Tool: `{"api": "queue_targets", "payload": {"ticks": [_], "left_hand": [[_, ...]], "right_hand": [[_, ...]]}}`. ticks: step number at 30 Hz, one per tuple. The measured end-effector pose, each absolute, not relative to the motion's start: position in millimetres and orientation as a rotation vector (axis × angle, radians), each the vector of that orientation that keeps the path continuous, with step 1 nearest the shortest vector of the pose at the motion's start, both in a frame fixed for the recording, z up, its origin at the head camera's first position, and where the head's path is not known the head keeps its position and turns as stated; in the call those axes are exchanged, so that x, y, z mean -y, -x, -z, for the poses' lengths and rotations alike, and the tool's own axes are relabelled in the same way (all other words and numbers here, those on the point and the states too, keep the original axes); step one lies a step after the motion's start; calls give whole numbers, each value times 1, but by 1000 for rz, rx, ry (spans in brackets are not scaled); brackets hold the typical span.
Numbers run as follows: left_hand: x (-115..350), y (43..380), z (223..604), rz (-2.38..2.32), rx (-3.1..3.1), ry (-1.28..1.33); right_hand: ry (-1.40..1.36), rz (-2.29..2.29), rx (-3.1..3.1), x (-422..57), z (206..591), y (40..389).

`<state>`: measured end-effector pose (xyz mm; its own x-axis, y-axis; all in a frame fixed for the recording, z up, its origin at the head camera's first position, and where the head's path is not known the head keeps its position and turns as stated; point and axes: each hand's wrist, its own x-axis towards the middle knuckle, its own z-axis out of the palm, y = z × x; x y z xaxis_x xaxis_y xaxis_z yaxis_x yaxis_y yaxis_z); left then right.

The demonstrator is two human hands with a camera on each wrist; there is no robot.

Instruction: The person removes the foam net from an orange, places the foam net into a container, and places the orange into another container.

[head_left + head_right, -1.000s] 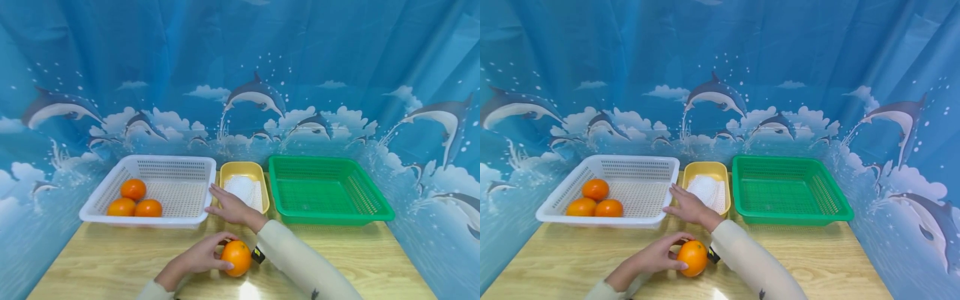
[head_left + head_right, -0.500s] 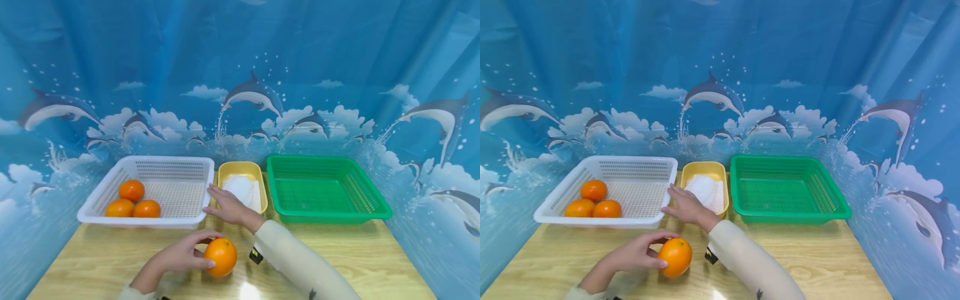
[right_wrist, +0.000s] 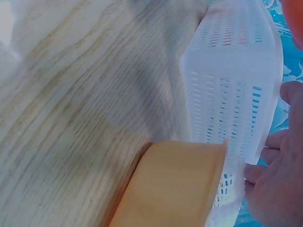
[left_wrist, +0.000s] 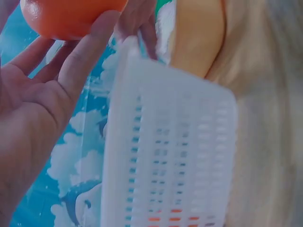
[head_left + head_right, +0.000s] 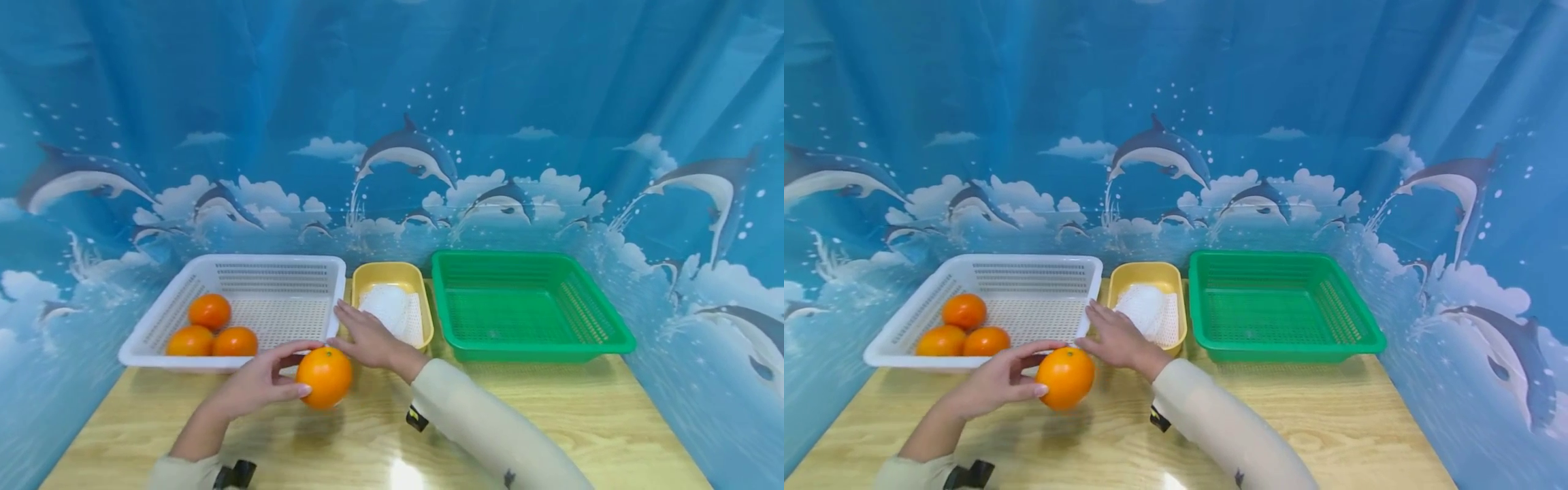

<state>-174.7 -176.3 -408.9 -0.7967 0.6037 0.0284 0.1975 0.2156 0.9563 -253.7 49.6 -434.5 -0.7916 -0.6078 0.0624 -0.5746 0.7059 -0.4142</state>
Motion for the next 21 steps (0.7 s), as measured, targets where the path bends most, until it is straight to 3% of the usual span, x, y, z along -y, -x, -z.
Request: {"api": "queue_targets", "payload": {"ticks": [21], "left_hand": [[210, 205, 401, -1435, -2683, -261]], "right_hand": [[967, 634, -2825, -49, 431, 252]]}}
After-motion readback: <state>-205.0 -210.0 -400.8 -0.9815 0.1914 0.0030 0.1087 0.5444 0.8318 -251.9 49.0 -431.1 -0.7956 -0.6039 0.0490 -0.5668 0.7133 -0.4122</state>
